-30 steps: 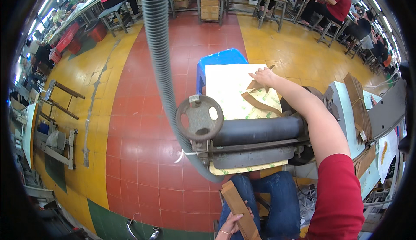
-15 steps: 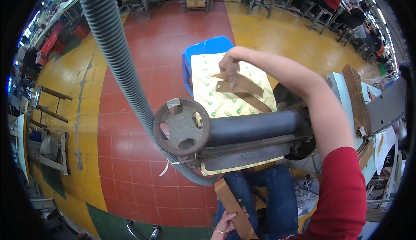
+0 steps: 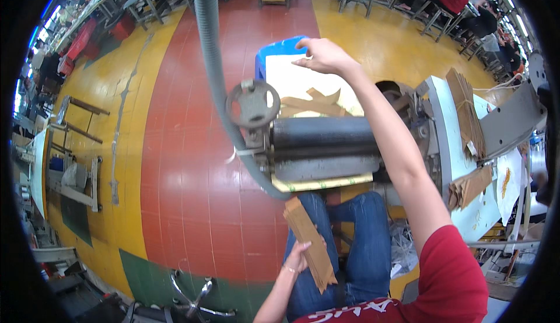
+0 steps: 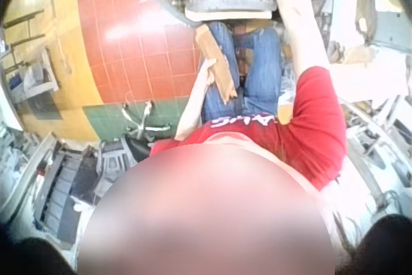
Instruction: The person sits at a workstation in a factory and repeatedly picks up, separates, and stacks small brown cardboard pieces. They occasionally place stacks on a nearby table and continue handling the pieces by hand.
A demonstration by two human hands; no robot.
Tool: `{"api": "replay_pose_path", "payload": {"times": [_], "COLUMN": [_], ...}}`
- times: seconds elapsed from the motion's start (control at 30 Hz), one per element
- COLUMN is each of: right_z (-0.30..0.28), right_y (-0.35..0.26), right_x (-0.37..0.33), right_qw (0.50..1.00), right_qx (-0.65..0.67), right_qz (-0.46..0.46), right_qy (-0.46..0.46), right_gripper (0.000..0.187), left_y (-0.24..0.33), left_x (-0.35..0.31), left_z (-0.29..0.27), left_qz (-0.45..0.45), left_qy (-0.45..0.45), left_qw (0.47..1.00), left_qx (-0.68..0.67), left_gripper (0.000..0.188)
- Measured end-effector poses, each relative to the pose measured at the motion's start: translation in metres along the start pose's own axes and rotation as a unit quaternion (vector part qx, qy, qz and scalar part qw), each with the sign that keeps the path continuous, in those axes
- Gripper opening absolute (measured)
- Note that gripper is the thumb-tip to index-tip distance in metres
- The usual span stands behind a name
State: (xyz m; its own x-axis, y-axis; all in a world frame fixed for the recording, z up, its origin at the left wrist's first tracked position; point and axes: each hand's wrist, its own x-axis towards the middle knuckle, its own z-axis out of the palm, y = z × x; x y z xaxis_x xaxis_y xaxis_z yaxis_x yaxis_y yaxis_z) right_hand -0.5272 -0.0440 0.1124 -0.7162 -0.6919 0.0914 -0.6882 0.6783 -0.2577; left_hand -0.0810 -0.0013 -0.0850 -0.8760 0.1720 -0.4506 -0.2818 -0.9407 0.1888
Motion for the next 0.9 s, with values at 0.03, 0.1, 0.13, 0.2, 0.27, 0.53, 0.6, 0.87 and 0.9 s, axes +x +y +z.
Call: {"api": "replay_pose_path", "payload": {"times": [0.03,0.1,0.13,0.2,0.27,0.53,0.6,0.87,0.9], "right_z": [-0.014,-0.016,-0.009,0.006,0.030,0.074,0.070,0.102,0.114], "right_y": [-0.006,-0.027,-0.038,-0.057,-0.076,-0.108,-0.105,-0.044,-0.036], "right_x": [-0.032,-0.116,-0.163,-0.259,-0.338,-0.452,-0.450,-0.407,-0.404], "right_qw": [0.993,0.965,0.948,0.937,0.921,0.854,0.838,0.785,0.745], "right_qx": [0.118,0.258,0.309,0.340,0.315,0.466,0.497,0.561,0.604], "right_qz": [0.012,0.034,-0.018,-0.010,0.082,0.221,0.226,0.249,0.280], "right_qy": [-0.003,0.019,0.074,-0.076,-0.215,-0.058,-0.009,0.078,0.041], "right_gripper": [0.041,0.038,0.040,0.044,0.069,0.038,0.029,0.020,0.020], "left_y": [-0.001,-0.005,-0.008,-0.012,-0.013,-0.005,0.000,0.005,0.002], "left_x": [-0.001,-0.004,-0.007,-0.012,-0.017,-0.012,-0.010,-0.017,-0.019], "left_z": [0.000,-0.001,-0.002,0.000,0.002,0.023,0.026,0.016,0.014], "left_qz": [0.007,0.020,0.029,0.045,0.061,0.091,0.097,0.135,0.130], "left_qy": [0.003,0.010,0.015,0.040,0.049,0.013,0.028,-0.042,-0.029], "left_qw": [1.000,1.000,0.999,0.998,0.996,0.992,0.992,0.990,0.991], "left_qx": [0.011,0.021,0.021,0.028,0.042,0.090,0.075,0.017,0.022], "left_gripper": [0.073,0.072,0.070,0.068,0.065,0.051,0.054,0.065,0.065]}}
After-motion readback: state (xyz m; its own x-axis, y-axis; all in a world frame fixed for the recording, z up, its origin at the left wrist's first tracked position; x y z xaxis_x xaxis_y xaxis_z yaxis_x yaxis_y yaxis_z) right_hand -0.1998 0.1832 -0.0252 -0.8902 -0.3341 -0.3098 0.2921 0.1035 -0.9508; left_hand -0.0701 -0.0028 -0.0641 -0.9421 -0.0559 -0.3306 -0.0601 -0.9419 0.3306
